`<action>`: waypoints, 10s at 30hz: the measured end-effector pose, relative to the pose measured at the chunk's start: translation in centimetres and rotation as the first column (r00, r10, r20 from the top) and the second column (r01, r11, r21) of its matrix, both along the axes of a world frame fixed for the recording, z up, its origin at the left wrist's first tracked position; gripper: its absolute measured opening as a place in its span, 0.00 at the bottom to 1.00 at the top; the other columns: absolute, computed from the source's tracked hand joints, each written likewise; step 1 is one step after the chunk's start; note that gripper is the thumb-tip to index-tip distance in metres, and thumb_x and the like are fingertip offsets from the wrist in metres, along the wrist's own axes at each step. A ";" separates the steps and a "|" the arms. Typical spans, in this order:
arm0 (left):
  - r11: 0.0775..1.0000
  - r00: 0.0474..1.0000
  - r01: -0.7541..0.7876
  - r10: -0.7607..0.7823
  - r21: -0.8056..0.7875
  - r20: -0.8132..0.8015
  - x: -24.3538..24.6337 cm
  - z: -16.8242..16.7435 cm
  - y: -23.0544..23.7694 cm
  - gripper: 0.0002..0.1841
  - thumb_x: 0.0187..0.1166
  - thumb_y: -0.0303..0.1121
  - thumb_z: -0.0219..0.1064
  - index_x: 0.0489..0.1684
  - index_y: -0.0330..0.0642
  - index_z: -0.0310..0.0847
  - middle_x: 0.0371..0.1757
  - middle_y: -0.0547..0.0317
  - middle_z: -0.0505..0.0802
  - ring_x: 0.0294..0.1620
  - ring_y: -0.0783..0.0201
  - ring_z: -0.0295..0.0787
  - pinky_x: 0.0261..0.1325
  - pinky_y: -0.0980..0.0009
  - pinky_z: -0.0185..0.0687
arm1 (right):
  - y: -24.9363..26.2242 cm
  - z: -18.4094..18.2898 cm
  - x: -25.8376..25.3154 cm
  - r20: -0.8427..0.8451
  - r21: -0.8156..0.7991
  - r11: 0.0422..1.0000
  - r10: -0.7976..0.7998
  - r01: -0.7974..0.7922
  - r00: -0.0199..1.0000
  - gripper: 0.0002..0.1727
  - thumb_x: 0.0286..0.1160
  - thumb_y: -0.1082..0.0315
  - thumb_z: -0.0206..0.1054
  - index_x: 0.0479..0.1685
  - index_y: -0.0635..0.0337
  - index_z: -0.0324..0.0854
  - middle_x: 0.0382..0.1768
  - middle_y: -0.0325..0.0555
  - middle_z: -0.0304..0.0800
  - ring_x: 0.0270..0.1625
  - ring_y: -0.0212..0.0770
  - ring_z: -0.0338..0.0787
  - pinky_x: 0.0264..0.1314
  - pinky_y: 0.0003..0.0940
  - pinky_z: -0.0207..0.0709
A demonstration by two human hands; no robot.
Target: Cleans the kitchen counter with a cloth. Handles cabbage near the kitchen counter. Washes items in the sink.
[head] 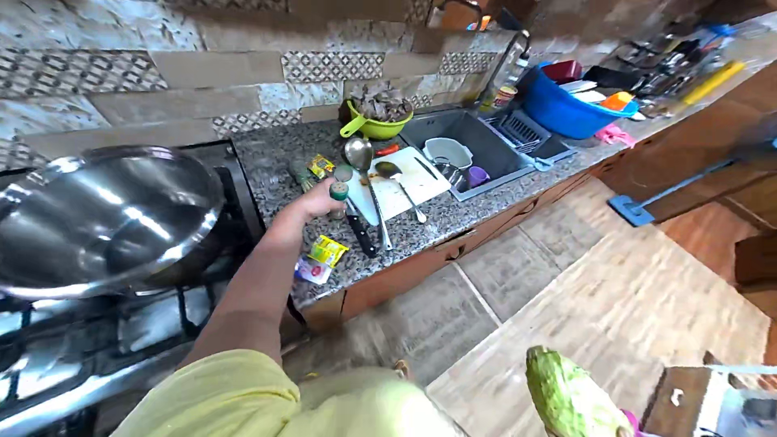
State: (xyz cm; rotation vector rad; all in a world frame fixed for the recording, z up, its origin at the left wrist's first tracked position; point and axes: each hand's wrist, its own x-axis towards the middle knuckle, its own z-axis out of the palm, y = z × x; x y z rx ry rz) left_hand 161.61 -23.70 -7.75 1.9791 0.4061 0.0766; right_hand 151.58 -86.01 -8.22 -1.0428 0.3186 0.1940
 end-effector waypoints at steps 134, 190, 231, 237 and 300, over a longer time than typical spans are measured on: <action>0.875 0.994 -0.090 0.108 0.475 -0.011 51.8 7.5 -26.7 0.19 0.87 0.35 0.63 0.74 0.43 0.83 0.71 0.47 0.89 0.77 0.50 0.81 0.88 0.46 0.61 | 15.3 0.2 85.6 0.084 -0.399 0.636 0.742 -0.660 0.665 0.19 0.56 0.87 0.49 0.45 0.59 0.69 0.23 0.32 0.77 0.18 0.24 0.76 0.20 0.20 0.73; 0.848 0.824 -0.501 0.529 0.172 -0.202 57.0 1.3 -30.2 0.20 0.95 0.39 0.50 0.81 0.44 0.69 0.50 0.37 0.92 0.52 0.40 0.92 0.59 0.38 0.83 | 28.8 3.7 93.5 0.120 -0.552 0.401 0.906 -0.731 0.406 0.17 0.71 0.80 0.57 0.59 0.60 0.70 0.39 0.42 0.80 0.34 0.34 0.84 0.37 0.35 0.84; 0.867 0.865 -0.259 0.404 0.425 -0.298 55.2 2.2 -35.6 0.26 0.97 0.37 0.42 0.94 0.55 0.59 0.59 0.35 0.92 0.59 0.33 0.91 0.59 0.36 0.82 | 29.3 4.6 94.9 0.188 -0.587 0.454 0.882 -0.670 0.433 0.15 0.76 0.78 0.54 0.59 0.60 0.72 0.36 0.39 0.80 0.24 0.31 0.80 0.29 0.31 0.81; 0.803 0.687 -0.397 0.581 0.444 -0.437 53.2 -1.8 -30.6 0.25 0.96 0.36 0.44 0.90 0.54 0.66 0.62 0.37 0.92 0.63 0.36 0.90 0.63 0.36 0.82 | 27.8 5.4 96.7 0.209 -0.578 0.463 0.880 -0.672 0.426 0.13 0.71 0.77 0.54 0.53 0.56 0.73 0.30 0.34 0.81 0.27 0.29 0.84 0.32 0.30 0.83; 0.443 0.667 -0.693 0.693 0.569 0.272 34.2 0.7 -32.3 0.19 0.88 0.30 0.60 0.74 0.50 0.85 0.43 0.44 0.93 0.40 0.46 0.93 0.44 0.49 0.89 | 23.2 8.5 83.3 0.319 -0.561 0.333 0.932 -0.758 0.174 0.17 0.67 0.76 0.48 0.50 0.49 0.73 0.25 0.20 0.83 0.23 0.17 0.80 0.27 0.13 0.77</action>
